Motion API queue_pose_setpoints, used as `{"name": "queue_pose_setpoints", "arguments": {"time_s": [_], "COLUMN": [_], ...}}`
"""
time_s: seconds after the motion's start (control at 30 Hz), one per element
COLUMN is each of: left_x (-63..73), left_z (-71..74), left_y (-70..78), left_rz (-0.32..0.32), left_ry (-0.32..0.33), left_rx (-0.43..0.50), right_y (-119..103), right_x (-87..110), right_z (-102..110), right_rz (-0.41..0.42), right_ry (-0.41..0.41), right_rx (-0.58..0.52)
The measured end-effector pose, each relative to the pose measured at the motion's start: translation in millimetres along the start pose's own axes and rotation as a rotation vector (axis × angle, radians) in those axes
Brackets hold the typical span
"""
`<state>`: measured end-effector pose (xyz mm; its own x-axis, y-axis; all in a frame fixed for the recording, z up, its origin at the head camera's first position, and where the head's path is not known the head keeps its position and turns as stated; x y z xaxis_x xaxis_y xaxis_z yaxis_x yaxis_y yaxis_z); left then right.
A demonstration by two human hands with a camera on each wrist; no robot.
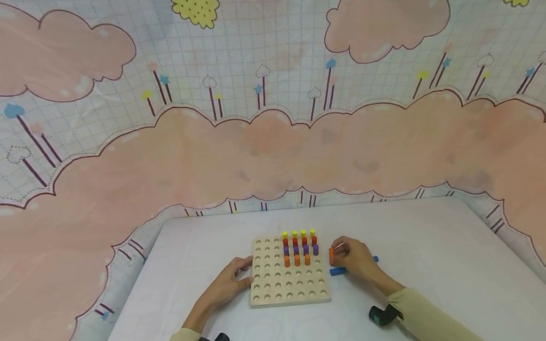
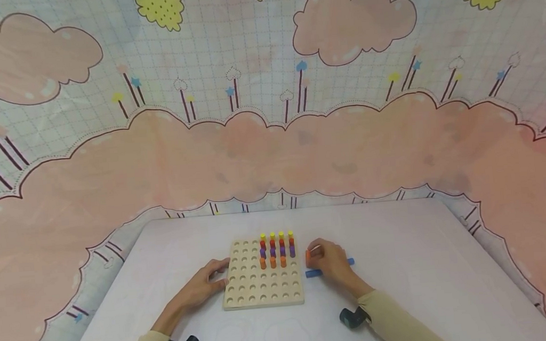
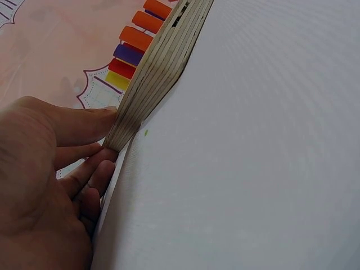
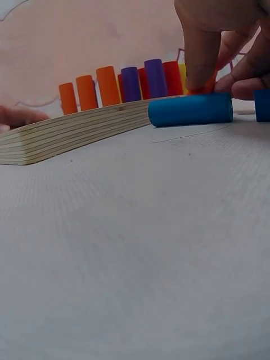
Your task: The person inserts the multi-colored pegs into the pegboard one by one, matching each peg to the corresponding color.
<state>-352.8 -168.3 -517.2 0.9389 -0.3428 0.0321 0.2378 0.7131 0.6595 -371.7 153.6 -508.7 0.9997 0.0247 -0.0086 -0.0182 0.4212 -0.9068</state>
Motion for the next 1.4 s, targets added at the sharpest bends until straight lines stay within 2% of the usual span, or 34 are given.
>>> {"name": "queue_pose_setpoints", "arguments": {"time_s": [0.17,0.43,0.93,1.4], "left_x": [-0.2,-0.3,-0.5,0.5], "left_z": [0.1,1.3,0.6,-1.3], "left_y": [-0.7,-0.7,-2.4,-1.4], "left_rz": [0.004,0.011,0.007,0.032], "left_ry": [0.001,0.005,0.003,0.007], "left_rx": [-0.007,-0.008,0.003,0.016], "right_y": [-4,-19,-31,-28], "right_x": [1.0,9.2,15.6,11.5], "right_z": [4,8,-14,-27], "right_rz": [0.003,0.037,0.053,0.056], "right_ry": [0.024,0.037,-0.010,-0.033], "right_rx": [-0.051,-0.051,-0.106,-0.091]}}
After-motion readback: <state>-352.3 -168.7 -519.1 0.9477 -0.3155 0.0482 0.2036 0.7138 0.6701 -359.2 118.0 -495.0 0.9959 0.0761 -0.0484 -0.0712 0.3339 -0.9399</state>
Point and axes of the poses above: each hand's wrist, its own x-axis away from the middle knuckle, its own z-axis out of the back of the hand, y = z × x, the point moved 10 cm from there along -x, towards the middle knuckle, and after that the axes turned 14 degrees about -x, right-handed, at the moved point
